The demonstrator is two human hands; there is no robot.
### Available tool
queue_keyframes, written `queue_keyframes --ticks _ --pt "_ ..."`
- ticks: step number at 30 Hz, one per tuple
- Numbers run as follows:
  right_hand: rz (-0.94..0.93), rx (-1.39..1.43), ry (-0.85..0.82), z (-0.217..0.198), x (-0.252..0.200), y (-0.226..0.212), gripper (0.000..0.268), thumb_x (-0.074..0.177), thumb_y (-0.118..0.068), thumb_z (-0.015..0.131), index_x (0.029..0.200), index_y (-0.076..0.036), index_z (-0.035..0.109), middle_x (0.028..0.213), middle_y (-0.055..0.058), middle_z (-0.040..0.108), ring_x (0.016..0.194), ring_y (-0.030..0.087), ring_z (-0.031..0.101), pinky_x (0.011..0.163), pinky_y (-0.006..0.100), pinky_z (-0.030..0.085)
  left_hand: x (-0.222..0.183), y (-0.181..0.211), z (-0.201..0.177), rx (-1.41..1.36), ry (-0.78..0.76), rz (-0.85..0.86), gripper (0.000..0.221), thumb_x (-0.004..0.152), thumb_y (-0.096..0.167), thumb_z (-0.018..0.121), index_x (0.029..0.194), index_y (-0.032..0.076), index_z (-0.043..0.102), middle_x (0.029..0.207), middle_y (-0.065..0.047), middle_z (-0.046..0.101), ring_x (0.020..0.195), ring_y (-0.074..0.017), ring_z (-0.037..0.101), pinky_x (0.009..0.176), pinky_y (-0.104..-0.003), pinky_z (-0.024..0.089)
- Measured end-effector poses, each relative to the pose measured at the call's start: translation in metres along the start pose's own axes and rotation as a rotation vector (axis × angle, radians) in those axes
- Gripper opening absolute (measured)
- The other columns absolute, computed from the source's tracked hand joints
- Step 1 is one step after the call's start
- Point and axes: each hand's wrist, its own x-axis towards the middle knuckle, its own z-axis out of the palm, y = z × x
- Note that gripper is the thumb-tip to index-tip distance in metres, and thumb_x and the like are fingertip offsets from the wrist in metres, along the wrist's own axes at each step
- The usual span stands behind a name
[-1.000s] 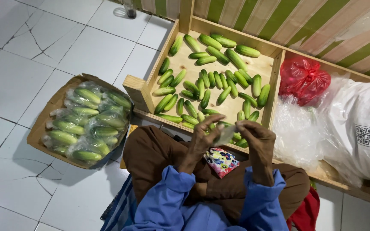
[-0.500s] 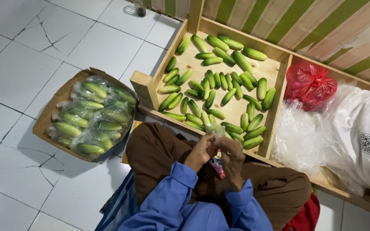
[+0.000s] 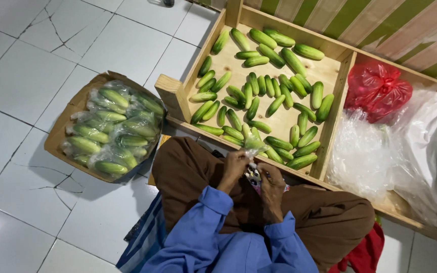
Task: Packing cucumbers into small plastic bags and tying them
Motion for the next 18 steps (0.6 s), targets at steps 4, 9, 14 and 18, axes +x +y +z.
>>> queue_keyframes --ticks 4,9,14,18 --pt "-0.564 -0.29 -0.154 0.006 0.035 0.014 0.019 0.088 -0.017 0.069 0.105 -0.015 0.076 0.125 0.011 0.066 0.118 0.036 0.062 0.104 0.049 0.048 -0.056 0.096 0.023 1.049 0.031 0.448 0.014 0.095 0.025 0.067 0.087 0.017 0.076 0.079 -0.007 0.072 0.082 -0.0262 0.073 0.073 -0.033 0.055" --pt "-0.687 -0.241 -0.261 0.009 0.059 -0.08 0.016 0.094 0.001 0.06 0.103 -0.008 0.07 0.134 0.014 0.063 0.116 0.04 0.063 0.099 0.052 0.051 -0.001 0.097 0.009 1.514 -0.075 1.262 0.014 0.086 0.015 0.068 0.095 0.022 0.075 0.085 -0.005 0.071 0.077 -0.0282 0.068 0.066 -0.04 0.055" --pt "-0.151 0.056 -0.2 0.035 0.083 -0.067 0.005 0.102 -0.017 0.069 0.102 -0.017 0.074 0.085 0.006 0.074 0.083 0.015 0.068 0.083 0.038 0.055 -0.011 0.11 0.016 0.699 -0.057 0.936 0.027 0.097 0.007 0.067 0.115 0.025 0.076 0.1 0.0 0.073 0.077 -0.0175 0.074 0.063 -0.026 0.06" --pt "-0.073 0.199 -0.102 0.053 0.077 -0.068 0.009 0.102 -0.014 0.067 0.103 -0.01 0.075 0.087 0.008 0.073 0.085 0.013 0.064 0.084 0.037 0.054 0.052 0.042 0.02 0.216 0.155 0.583 0.024 0.087 0.004 0.079 0.11 0.01 0.077 0.09 -0.016 0.078 0.08 -0.0224 0.076 0.063 -0.029 0.061"
